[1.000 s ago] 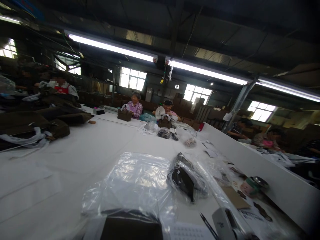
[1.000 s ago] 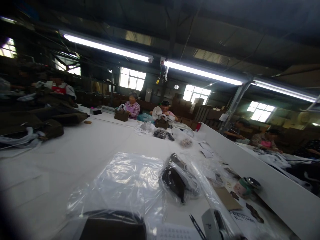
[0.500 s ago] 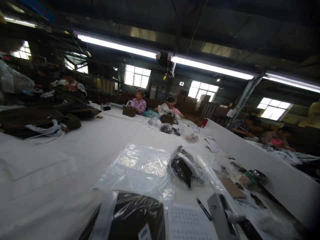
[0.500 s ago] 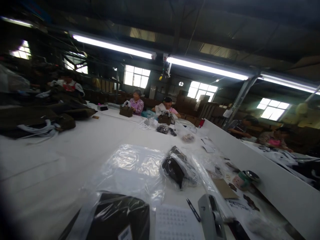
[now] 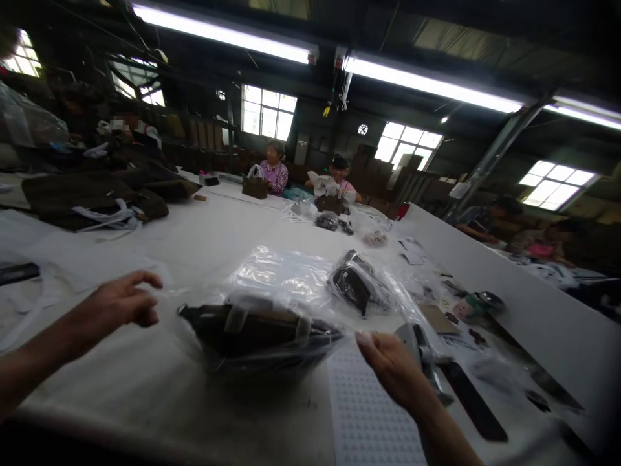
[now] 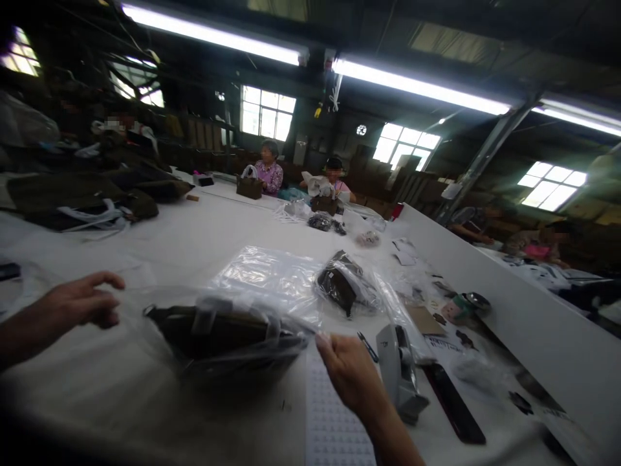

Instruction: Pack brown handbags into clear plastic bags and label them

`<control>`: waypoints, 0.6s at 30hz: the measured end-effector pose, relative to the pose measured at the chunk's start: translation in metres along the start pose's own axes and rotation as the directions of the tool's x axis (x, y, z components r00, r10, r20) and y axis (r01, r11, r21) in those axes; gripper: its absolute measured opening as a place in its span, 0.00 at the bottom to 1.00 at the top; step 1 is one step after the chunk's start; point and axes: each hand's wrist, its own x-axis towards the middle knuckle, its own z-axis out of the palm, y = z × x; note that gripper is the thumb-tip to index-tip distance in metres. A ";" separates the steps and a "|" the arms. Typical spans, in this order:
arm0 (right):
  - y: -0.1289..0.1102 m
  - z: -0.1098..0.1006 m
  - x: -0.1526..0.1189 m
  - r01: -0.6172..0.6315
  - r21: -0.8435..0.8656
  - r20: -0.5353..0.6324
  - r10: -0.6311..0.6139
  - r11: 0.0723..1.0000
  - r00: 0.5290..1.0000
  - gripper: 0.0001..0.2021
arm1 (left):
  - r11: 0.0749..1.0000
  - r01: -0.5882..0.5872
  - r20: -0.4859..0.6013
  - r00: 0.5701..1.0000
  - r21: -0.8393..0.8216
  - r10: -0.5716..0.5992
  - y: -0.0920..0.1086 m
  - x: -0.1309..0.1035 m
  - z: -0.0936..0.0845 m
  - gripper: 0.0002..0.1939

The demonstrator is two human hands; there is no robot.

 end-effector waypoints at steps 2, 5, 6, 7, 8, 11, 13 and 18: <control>-0.020 -0.028 0.035 -0.003 -0.147 -0.113 -0.014 0.989 0.993 0.24 | 0.997 -0.077 0.027 0.997 -0.007 0.077 0.031 0.032 -0.014 0.20; -0.043 -0.058 0.073 0.010 -0.268 -0.219 -0.071 0.963 0.973 0.22 | 0.981 -0.184 0.060 0.982 0.067 0.180 0.068 0.077 -0.032 0.19; -0.047 -0.065 0.081 0.017 -0.270 -0.256 -0.088 0.963 0.963 0.22 | 0.971 -0.214 0.070 0.976 0.105 0.208 0.075 0.088 -0.037 0.20; -0.049 -0.071 0.088 0.024 -0.261 -0.288 -0.102 0.965 0.952 0.21 | 0.960 -0.240 0.086 0.969 0.145 0.230 0.079 0.097 -0.041 0.20; -0.049 -0.076 0.093 0.027 -0.243 -0.310 -0.104 0.970 0.945 0.21 | 0.951 -0.254 0.103 0.966 0.179 0.238 0.080 0.102 -0.046 0.21; -0.044 -0.090 0.101 0.007 -0.181 -0.328 -0.067 0.983 0.942 0.22 | 0.961 -0.242 0.075 0.969 0.136 0.233 0.076 0.100 -0.060 0.24; -0.039 -0.098 0.103 -0.007 -0.129 -0.370 -0.042 0.992 0.928 0.22 | 0.962 -0.272 -0.065 0.960 -0.006 0.271 0.073 0.091 -0.070 0.25; -0.037 -0.109 0.107 0.022 -0.229 -0.348 -0.102 0.973 0.932 0.22 | 0.921 -0.272 0.114 0.962 0.280 0.250 0.069 0.094 -0.088 0.24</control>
